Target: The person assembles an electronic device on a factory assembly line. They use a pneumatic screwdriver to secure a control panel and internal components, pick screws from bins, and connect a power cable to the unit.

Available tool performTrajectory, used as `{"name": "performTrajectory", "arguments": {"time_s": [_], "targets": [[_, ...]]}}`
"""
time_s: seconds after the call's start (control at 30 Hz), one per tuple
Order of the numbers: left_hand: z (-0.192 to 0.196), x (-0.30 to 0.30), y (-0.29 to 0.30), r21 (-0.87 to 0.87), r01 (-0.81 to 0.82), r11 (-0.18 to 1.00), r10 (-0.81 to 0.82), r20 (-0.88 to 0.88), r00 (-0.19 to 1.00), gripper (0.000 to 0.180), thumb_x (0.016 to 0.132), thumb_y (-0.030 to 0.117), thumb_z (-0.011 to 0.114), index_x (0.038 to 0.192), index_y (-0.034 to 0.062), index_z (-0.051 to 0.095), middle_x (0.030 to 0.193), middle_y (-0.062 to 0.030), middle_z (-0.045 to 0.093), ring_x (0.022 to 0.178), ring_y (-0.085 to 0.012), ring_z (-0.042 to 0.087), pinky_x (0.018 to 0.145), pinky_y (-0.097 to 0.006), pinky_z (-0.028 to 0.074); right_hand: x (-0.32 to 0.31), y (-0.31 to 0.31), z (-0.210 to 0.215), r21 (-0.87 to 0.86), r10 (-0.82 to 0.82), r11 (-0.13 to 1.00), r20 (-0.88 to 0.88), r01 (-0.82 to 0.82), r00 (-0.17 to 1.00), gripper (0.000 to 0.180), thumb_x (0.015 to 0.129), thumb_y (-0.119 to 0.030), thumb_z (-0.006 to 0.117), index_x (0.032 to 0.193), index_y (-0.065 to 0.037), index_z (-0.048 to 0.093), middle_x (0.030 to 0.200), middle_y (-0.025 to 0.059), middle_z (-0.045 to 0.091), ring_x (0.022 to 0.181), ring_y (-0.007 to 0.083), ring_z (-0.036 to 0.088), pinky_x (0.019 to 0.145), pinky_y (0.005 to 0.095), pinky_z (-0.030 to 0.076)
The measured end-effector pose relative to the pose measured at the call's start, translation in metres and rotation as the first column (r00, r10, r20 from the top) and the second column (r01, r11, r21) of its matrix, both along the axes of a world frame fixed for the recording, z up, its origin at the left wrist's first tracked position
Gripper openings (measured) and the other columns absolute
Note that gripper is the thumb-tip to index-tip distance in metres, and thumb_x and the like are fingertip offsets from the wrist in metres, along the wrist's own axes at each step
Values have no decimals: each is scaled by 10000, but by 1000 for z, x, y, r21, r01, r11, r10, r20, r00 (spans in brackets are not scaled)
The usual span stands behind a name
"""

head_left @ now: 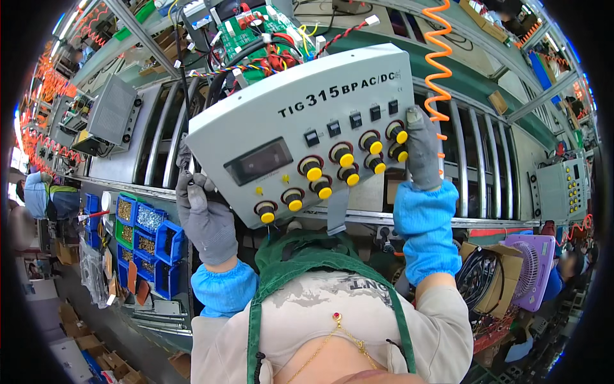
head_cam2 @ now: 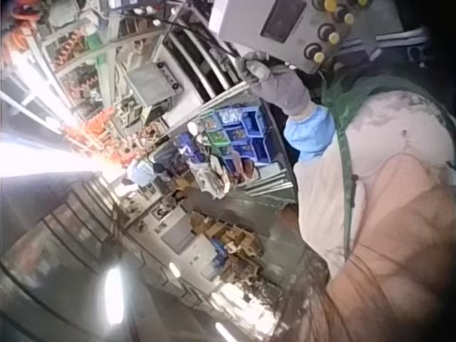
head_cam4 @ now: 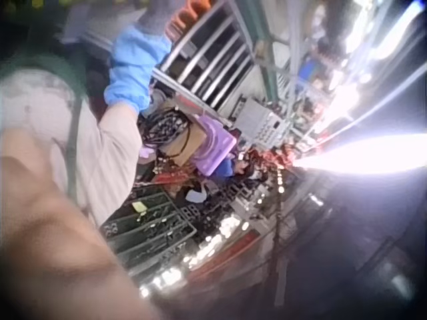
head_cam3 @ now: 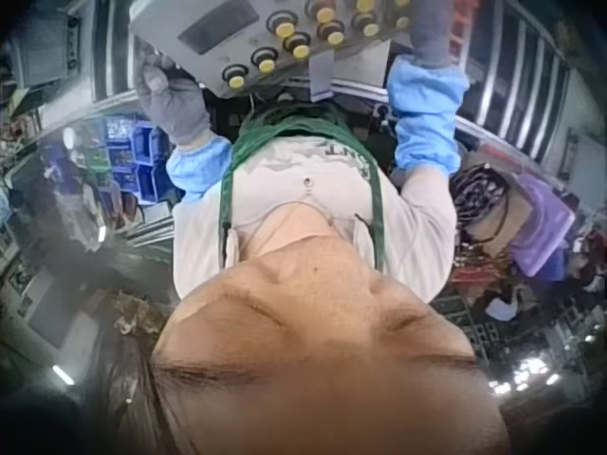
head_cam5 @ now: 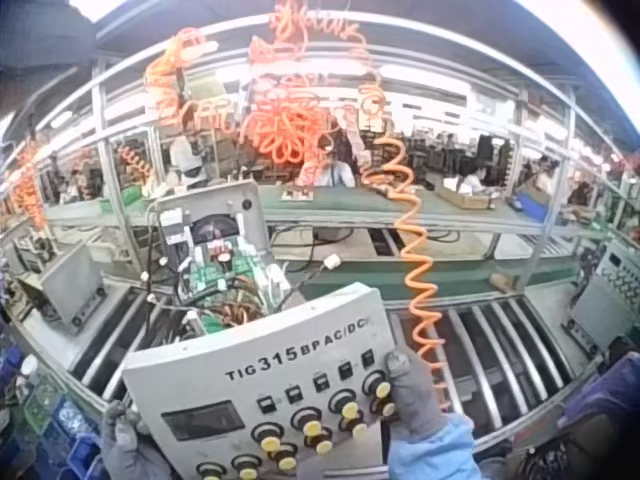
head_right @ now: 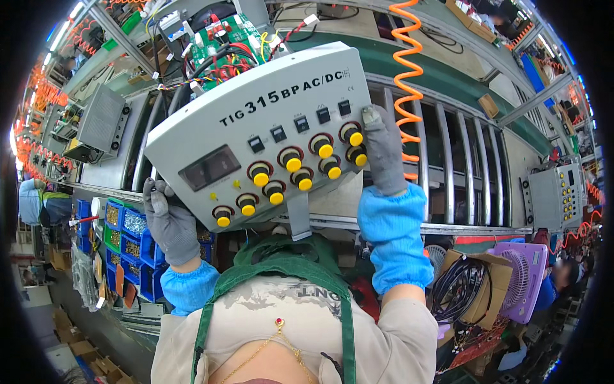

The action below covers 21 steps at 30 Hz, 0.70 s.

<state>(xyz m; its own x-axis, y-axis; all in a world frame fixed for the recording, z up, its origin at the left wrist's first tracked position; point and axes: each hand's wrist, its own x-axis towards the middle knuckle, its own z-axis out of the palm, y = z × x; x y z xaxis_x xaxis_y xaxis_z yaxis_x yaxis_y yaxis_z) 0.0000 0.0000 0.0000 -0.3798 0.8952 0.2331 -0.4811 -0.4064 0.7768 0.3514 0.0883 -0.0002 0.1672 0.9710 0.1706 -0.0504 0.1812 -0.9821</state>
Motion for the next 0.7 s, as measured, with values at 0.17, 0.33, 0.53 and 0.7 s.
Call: {"name": "performTrajectory", "arguments": {"time_s": [0.17, 0.33, 0.53, 0.7], "targets": [[39, -2, -5, 117, -73, 990, 72, 13, 997, 403, 974, 197, 534, 1328, 30, 434, 1241, -91, 543, 1145, -178, 532, 1006, -348, 449, -13, -36, 91, 77, 51, 995, 83, -58, 995, 430, 979, -422, 498, 1078, -21, 616, 879, 26, 607, 769, 80, 559, 660, 222, 472], [90, -29, 4, 371, -573, 731, 577, -784, 230, 509, 999, 311, 477, 1367, -37, 421, 1345, -164, 515, 1192, -233, 528, 1005, -341, 418, -6, -16, 176, 804, -446, 452, 579, -387, 683, 326, 948, -44, 484, 1268, -42, 549, 960, 92, 613, 809, 202, 612, 675, 307, 521], [135, -46, 2, 578, -699, 421, 660, -724, -201, 609, 948, 377, 544, 1352, -63, 425, 1220, -209, 606, 1073, -245, 622, 929, -333, 473, -21, -16, 204, 854, -495, 393, 508, -340, 705, 282, 962, -174, 479, 1194, -39, 565, 900, 75, 596, 757, 177, 575, 642, 293, 488], [132, -60, 1, 554, -697, 454, 732, -678, -62, 574, 952, 356, 538, 1344, -51, 437, 1213, -191, 612, 1055, -248, 630, 925, -327, 474, -33, -3, 201, 824, -443, 508, 501, -252, 743, 311, 973, -282, 475, 1132, -36, 578, 850, 60, 581, 714, 156, 543, 615, 282, 460]]}}
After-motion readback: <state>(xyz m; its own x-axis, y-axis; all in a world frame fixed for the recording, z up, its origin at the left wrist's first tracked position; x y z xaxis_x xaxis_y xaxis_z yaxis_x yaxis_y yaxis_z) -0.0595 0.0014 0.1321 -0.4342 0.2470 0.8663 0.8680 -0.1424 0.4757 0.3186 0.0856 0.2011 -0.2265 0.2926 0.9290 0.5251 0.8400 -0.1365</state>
